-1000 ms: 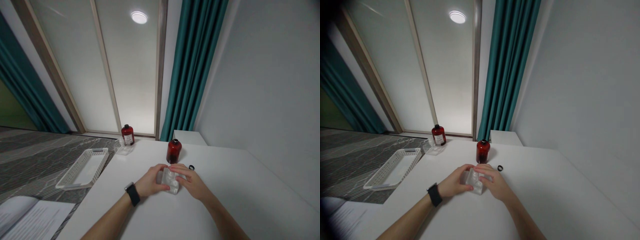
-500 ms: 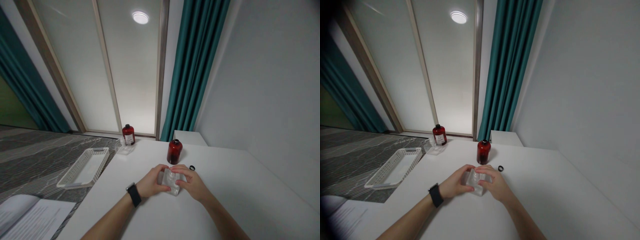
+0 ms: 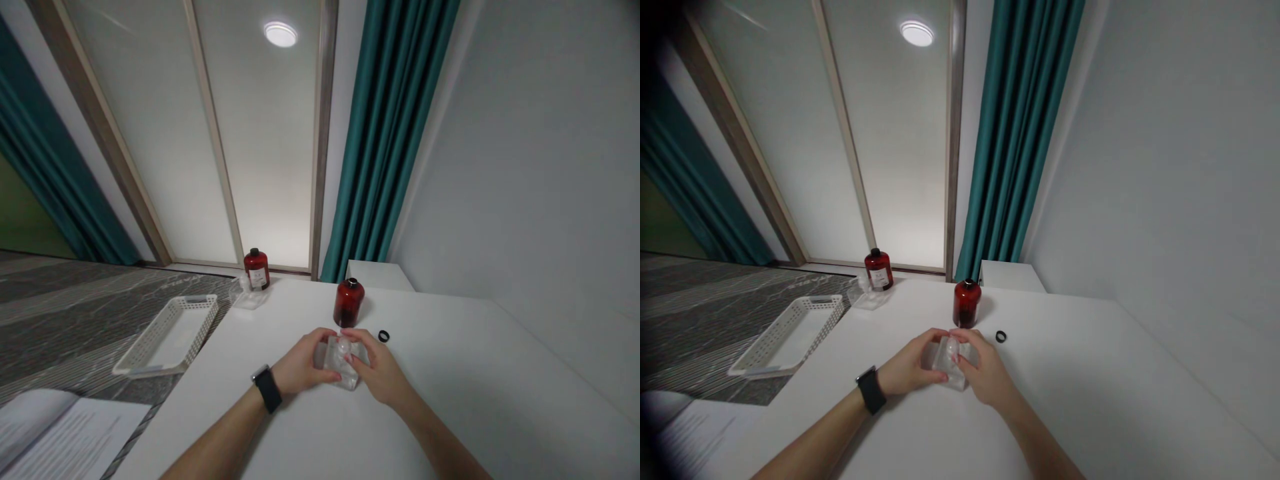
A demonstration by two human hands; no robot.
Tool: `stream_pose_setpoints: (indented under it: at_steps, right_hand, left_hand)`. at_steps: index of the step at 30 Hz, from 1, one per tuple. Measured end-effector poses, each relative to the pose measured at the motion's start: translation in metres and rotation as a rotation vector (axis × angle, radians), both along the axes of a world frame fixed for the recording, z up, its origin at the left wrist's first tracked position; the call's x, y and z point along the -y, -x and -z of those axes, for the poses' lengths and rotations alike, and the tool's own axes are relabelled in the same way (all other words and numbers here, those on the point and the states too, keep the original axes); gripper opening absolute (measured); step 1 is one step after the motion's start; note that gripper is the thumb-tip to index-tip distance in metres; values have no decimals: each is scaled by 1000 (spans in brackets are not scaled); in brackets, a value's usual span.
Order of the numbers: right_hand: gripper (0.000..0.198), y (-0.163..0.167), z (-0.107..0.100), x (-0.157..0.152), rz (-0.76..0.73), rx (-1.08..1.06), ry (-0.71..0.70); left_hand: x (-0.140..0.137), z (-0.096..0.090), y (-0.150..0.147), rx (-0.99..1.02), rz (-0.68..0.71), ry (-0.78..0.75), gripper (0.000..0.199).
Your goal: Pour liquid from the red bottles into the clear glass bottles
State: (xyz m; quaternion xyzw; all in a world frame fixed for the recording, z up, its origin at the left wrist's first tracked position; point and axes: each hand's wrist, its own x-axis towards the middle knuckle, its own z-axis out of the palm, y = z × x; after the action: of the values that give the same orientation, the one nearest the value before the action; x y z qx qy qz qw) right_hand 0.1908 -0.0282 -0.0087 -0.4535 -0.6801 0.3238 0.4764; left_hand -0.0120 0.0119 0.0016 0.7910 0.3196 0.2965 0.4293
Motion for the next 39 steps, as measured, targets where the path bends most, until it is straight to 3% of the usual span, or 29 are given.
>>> stream_pose_setpoints:
  at_steps: [7,12,17,22,32,39]
  right_hand:
    - [42,3,13,0,27,-13,-46]
    - [51,6,11,0,10,-52,11]
    - [75,-7,2,4,-28,9,117]
    - [103,-22,-5,7,-129,144,210]
    - [97,-25,-9,13,-133,115,172]
    - [96,-48,-21,38,-87,117,218]
  left_hand:
    - [6,1,-4,15,-44,-12,64]
    - [5,1,-3,-21,-96,-25,62]
    - [-4,-4,10,-39,73,-56,72]
    - [-8,-4,13,-70,48,-43,71]
    - [3,-7,3,-35,-30,-73,65]
    - [20,-16,-21,-69,-9,-78,66]
